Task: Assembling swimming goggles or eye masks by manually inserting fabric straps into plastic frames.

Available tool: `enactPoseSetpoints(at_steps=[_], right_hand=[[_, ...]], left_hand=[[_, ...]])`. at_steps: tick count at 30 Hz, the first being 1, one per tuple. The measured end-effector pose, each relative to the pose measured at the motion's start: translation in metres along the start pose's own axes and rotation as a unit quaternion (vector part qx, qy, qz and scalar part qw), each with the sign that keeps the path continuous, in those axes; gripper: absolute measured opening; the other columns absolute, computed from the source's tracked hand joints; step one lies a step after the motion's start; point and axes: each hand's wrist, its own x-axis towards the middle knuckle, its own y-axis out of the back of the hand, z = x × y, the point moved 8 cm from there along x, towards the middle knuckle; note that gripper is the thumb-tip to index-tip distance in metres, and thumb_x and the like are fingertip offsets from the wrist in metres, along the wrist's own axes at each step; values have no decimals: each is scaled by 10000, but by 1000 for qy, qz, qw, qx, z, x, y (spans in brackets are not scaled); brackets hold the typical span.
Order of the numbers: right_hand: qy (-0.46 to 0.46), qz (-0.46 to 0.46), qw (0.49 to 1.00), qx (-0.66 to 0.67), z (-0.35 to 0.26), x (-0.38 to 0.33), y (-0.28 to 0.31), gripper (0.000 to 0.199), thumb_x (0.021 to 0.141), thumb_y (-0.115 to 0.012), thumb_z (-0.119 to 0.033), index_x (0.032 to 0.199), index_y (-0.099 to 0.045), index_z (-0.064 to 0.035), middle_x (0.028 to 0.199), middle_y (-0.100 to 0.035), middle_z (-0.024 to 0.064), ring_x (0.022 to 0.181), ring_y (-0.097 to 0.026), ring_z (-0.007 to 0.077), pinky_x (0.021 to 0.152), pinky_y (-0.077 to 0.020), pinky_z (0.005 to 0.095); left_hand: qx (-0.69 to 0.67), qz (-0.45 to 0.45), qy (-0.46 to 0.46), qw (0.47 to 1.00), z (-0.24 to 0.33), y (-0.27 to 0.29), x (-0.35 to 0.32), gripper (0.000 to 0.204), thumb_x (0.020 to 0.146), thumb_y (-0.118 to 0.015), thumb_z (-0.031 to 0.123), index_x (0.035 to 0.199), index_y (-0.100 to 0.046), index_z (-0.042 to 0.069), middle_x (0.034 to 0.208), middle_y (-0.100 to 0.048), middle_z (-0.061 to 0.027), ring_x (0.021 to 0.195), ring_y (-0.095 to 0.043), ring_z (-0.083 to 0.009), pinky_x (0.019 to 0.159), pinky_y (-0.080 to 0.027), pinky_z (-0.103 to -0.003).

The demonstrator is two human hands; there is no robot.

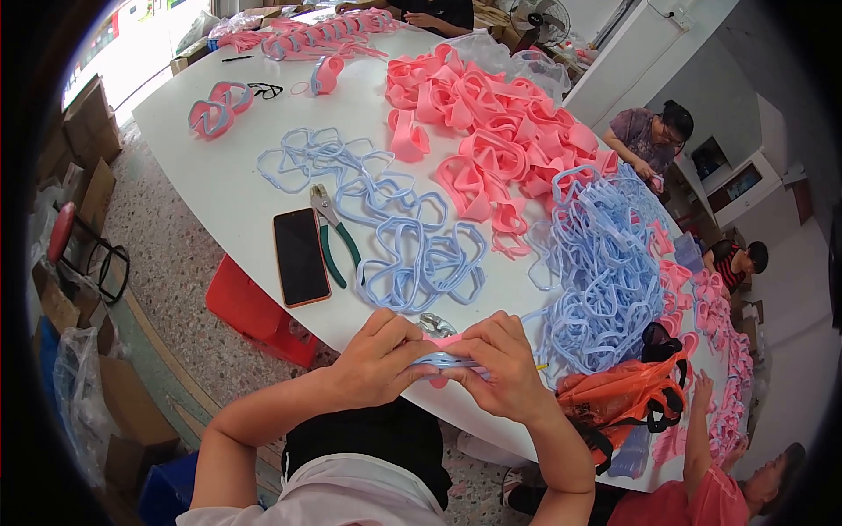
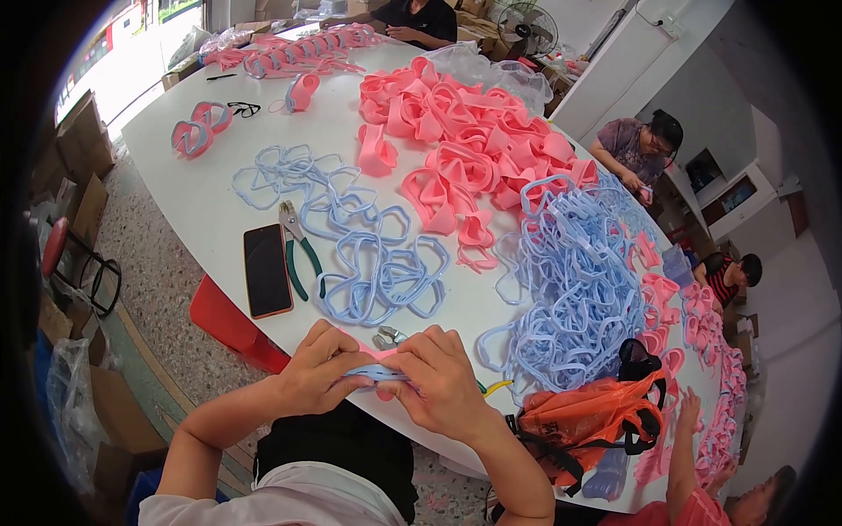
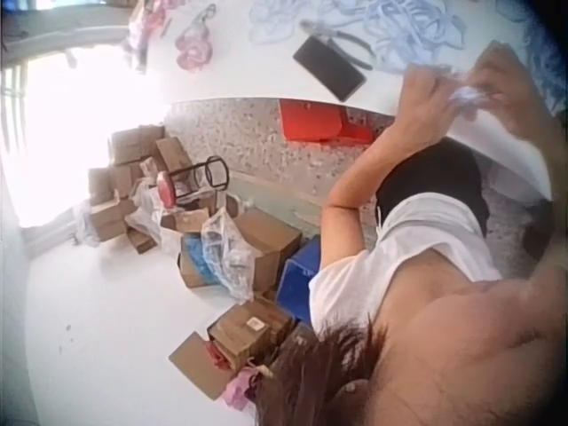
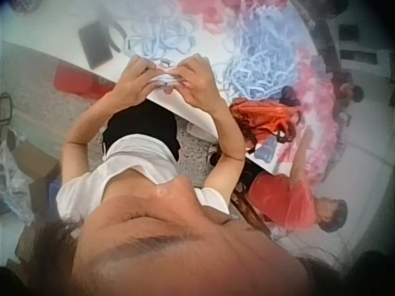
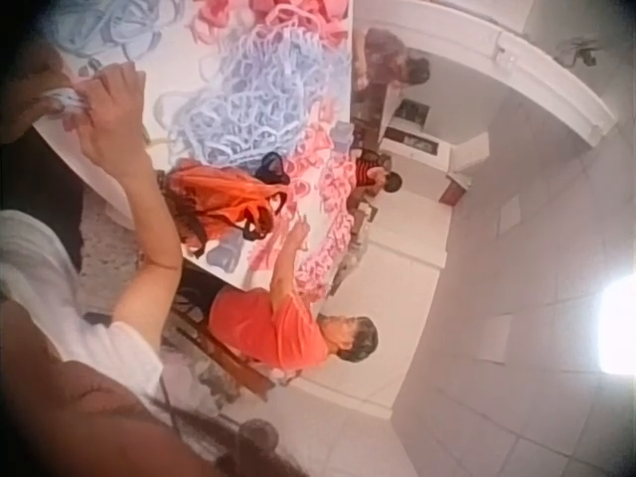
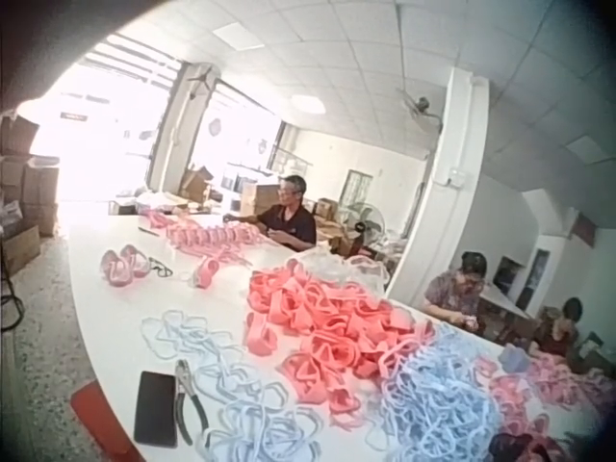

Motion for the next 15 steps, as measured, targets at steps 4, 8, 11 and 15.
enactPoseSetpoints(at_steps=[4,8,11,15], right_hand=[[-1,4,1000,11,3,-1,-3,300,724,-786,-180,970,-662,-60,877,-560,40,823,-504,224,725,-346,352],[10,-19,1000,-15,0,2,1,310,744,-777,-197,995,-653,-66,894,-557,38,827,-498,223,712,-348,353],[18,-27,999,-4,-1,1,0,317,749,-773,-193,1014,-649,-70,902,-556,38,830,-497,224,707,-349,356],[38,0,999,-1,-2,-2,-1,330,746,-775,-185,1026,-646,-69,911,-557,46,821,-497,229,696,-350,369]], left_hand=[[-4,11,-10,1000,-4,-1,-3,330,711,-788,144,988,-668,10,900,-520,-68,797,-470,-228,707,-408,-333],[-5,12,-29,999,-6,9,-2,313,715,-787,146,980,-677,22,875,-528,-67,779,-476,-226,694,-393,-328],[-10,6,-38,999,-7,12,-2,297,727,-779,151,980,-681,32,861,-531,-63,777,-478,-223,690,-385,-323],[-41,3,-43,998,-8,8,0,270,740,-769,154,971,-684,44,851,-533,-58,771,-480,-221,686,-383,-321]])
